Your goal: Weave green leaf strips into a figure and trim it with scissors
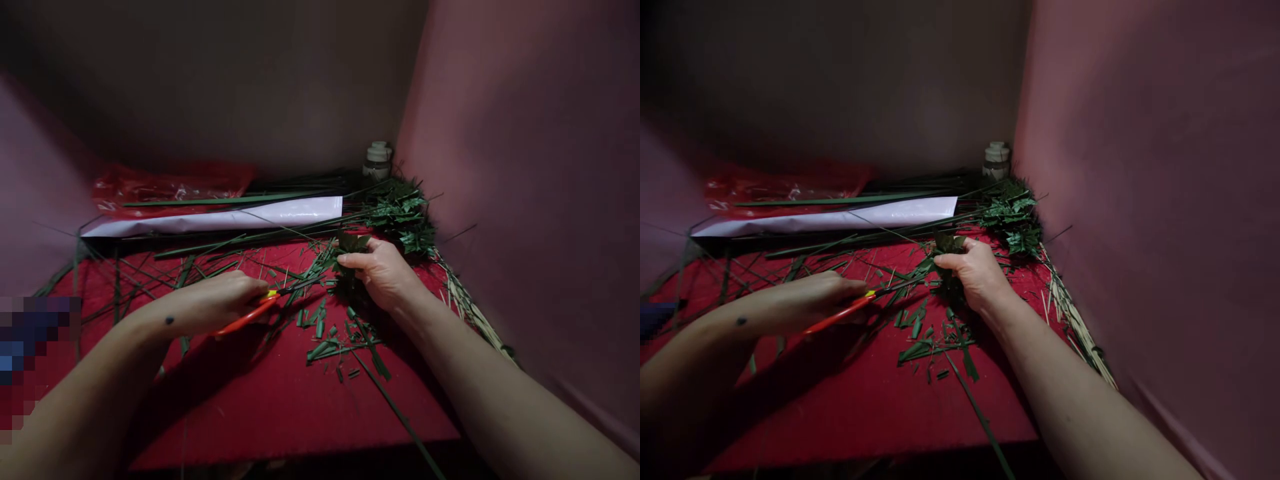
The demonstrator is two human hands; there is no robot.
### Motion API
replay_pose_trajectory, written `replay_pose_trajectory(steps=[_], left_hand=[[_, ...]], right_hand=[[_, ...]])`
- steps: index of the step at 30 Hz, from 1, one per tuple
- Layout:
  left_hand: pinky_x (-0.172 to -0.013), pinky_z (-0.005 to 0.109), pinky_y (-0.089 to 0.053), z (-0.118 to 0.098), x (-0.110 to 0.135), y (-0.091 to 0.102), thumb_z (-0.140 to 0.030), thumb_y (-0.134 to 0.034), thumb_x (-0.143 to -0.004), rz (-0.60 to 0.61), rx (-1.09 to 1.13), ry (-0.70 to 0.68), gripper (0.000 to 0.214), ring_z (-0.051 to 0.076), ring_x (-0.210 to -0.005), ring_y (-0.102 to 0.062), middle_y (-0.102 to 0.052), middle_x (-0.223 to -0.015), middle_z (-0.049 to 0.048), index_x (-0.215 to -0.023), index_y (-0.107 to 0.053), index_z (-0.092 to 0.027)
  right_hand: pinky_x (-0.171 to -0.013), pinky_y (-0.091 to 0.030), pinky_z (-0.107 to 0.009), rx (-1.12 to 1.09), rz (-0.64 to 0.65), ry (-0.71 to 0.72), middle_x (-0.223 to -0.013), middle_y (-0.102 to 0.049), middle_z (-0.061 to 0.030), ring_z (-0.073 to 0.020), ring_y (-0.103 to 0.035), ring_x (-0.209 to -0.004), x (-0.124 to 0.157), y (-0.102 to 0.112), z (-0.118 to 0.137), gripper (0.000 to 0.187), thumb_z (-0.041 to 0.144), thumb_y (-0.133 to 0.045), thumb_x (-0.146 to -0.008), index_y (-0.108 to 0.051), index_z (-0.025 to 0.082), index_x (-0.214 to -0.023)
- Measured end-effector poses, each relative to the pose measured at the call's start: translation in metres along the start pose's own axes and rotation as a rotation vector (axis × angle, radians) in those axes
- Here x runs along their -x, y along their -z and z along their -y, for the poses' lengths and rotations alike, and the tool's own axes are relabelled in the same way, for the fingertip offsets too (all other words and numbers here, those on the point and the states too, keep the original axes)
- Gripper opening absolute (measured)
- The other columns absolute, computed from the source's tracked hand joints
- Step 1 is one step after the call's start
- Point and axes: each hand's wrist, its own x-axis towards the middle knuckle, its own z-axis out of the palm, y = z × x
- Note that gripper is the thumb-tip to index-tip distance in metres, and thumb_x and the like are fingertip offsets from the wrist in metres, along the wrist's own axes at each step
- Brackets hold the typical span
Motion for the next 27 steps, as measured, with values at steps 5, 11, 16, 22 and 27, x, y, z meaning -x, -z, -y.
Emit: replay_pose_trajectory(steps=[5,11,16,22,27], left_hand=[[-0.044,0.025,-0.019,0.003,-0.006,-0.004,-0.042,-0.037,-0.083,-0.051,-0.204,0.028,0.036,0.01,-0.043,-0.038,-0.055,-0.053,0.0015,-0.065,-0.059,-0.02],[-0.045,0.026,-0.019,0.002,-0.009,-0.014,-0.043,-0.044,-0.078,-0.169,-0.262,0.069,0.027,0.013,-0.042,-0.043,-0.056,-0.054,0.0023,-0.069,-0.06,-0.023],[-0.051,0.024,-0.033,-0.009,-0.01,-0.02,-0.039,-0.044,-0.08,-0.224,-0.239,0.084,0.023,0.016,-0.057,-0.056,-0.062,-0.068,0.0044,-0.079,-0.059,-0.021],[-0.064,0.026,-0.042,-0.006,-0.012,-0.025,-0.037,-0.038,-0.086,-0.298,-0.29,0.007,0.026,0.017,-0.072,-0.06,-0.064,-0.083,0.0068,-0.09,-0.057,-0.019],[-0.07,0.032,-0.044,-0.01,-0.012,-0.021,-0.037,-0.035,-0.088,-0.307,-0.406,-0.023,0.032,0.021,-0.079,-0.06,-0.064,-0.089,0.0098,-0.091,-0.057,-0.015]], right_hand=[[-0.056,-0.048,-0.029,-0.01,0.024,0.063,-0.074,-0.064,-0.0024,-0.0159,-0.06,-0.06,0.0,-0.002,-0.001,0.026,0.017,-0.07,-0.058,-0.057,0.015,-0.081],[-0.06,-0.048,-0.029,-0.069,0.042,0.097,-0.071,-0.062,-0.0003,-0.0135,-0.059,-0.06,0.001,-0.003,-0.003,0.025,0.017,-0.073,-0.058,-0.056,0.015,-0.077],[-0.059,-0.048,-0.026,-0.174,0.097,0.058,-0.079,-0.064,-0.0022,-0.0136,-0.059,-0.064,0.002,-0.006,-0.002,0.028,0.014,-0.072,-0.057,-0.059,0.015,-0.082],[-0.065,-0.048,-0.024,-0.194,0.079,0.051,-0.077,-0.065,-0.0014,-0.0119,-0.06,-0.065,0.006,-0.01,0.001,0.028,0.011,-0.072,-0.056,-0.06,0.015,-0.08],[-0.067,-0.048,-0.026,-0.191,0.078,0.047,-0.08,-0.066,-0.0015,-0.013,-0.061,-0.068,0.007,-0.012,0.001,0.03,0.011,-0.072,-0.057,-0.058,0.016,-0.083]])
